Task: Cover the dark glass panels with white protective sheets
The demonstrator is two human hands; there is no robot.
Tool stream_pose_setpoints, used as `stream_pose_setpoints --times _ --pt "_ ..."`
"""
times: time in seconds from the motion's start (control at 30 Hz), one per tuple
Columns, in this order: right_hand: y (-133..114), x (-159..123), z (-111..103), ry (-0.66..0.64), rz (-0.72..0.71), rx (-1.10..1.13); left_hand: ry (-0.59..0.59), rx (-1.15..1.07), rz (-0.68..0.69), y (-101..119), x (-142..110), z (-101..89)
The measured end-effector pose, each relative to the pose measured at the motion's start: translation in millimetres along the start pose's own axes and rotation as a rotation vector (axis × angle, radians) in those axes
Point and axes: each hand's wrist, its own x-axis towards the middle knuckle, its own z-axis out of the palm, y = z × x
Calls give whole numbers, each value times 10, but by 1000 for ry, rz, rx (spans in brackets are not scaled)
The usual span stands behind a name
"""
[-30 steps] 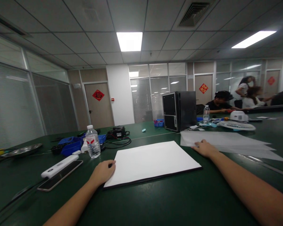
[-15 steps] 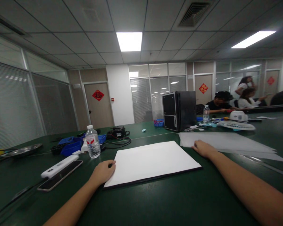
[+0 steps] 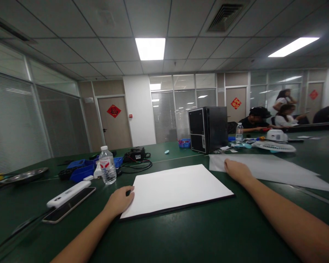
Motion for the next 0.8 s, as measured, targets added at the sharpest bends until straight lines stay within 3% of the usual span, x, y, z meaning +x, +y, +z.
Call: stream_pose_setpoints --times 0.17,0.33,0.6,0.7,0.8 --pt "-338 -173 -248 131 -171 99 7 -1 25 -46 21 30" --pt "-597 -224 -378 109 -405 241 11 6 42 -65 18 35" --pt "-227 -134 -127 0 -256 185 13 36 62 -65 19 36" --pt "-223 -171 -90 -47 -312 211 15 49 70 -72 14 36" --pt "-401 -212 -104 -80 -424 283 20 65 83 -66 1 25"
